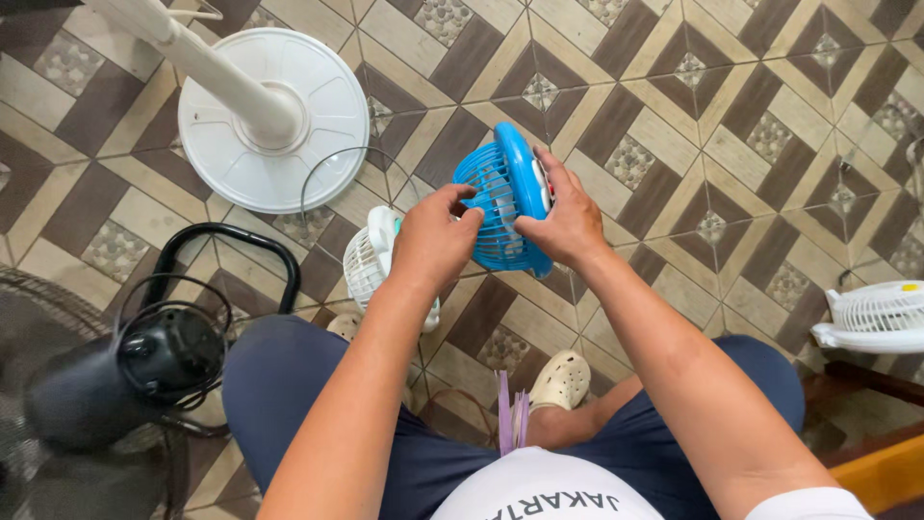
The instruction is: The person sits on the floor and disassembles a white turtle-shaped fan using a screwdriver. They remove the front grille, unscrew the back cover, and separate the fan blade assembly from the housing.
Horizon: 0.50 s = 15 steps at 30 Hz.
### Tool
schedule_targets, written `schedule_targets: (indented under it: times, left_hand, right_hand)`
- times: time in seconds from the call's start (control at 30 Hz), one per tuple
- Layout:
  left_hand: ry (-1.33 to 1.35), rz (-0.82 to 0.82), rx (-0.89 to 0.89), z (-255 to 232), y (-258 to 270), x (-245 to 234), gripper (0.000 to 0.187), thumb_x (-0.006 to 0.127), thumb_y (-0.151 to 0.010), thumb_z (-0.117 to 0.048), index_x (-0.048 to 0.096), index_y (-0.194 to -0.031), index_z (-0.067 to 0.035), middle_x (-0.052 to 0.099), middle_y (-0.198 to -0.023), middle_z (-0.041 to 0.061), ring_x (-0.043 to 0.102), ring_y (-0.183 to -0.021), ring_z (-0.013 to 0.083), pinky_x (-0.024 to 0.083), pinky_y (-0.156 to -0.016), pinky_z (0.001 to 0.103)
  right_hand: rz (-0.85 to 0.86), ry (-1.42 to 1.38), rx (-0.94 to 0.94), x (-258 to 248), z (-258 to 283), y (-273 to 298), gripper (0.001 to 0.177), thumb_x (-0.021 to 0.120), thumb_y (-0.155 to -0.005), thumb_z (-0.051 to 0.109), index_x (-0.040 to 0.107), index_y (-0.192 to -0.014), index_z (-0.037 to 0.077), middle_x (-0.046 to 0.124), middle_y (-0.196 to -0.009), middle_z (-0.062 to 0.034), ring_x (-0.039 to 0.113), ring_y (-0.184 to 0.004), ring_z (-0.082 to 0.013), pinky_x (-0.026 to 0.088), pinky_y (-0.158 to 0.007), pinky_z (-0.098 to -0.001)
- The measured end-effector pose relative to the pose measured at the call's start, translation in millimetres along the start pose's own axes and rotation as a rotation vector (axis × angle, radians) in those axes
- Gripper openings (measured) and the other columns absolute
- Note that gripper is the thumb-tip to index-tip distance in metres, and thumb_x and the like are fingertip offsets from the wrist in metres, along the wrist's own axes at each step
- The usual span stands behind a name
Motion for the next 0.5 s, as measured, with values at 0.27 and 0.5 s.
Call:
schedule_targets:
  times: [0.27, 0.5]
  left_hand:
    - [-0.736, -0.329, 0.006, 34.0, -41.0, 20.3, 0.053, 0.075, -0.075, -0.044, 0.068, -0.122, -0.019, 0.072, -0.118, 0.010, 0.067, -0.112, 0.0325, 0.054, -0.088, 0.052]
    - [-0.734, 0.127, -0.586, 93.6, -14.1, -1.1, 0.098, 0.080, -0.082, -0.049, 0.028, -0.154, -0.007, 0.068, -0.125, 0.017, 0.070, -0.111, 0.0336, 0.057, -0.088, 0.045]
  right_hand:
    - [0.041, -0.028, 0.023, 85.7, -63.1, -40.7, 0.105, 0.084, -0.059, 0.031, 0.042, -0.155, 0.027, 0.064, -0.128, -0.0124, 0.067, -0.112, -0.0303, 0.055, -0.094, -0.0425]
    - [0.126, 0.021, 0.035, 111.6, -66.6, -50.4, 0.105, 0.085, -0.059, 0.029, 0.040, -0.154, 0.023, 0.061, -0.129, -0.0140, 0.064, -0.114, -0.0316, 0.053, -0.094, -0.0443]
Point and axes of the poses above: each hand's wrist, its own y-axis away from the middle knuckle, its own x-axis out of the palm, z = x × y, the point moved 3 cm from there along -y, towards the middle knuckle
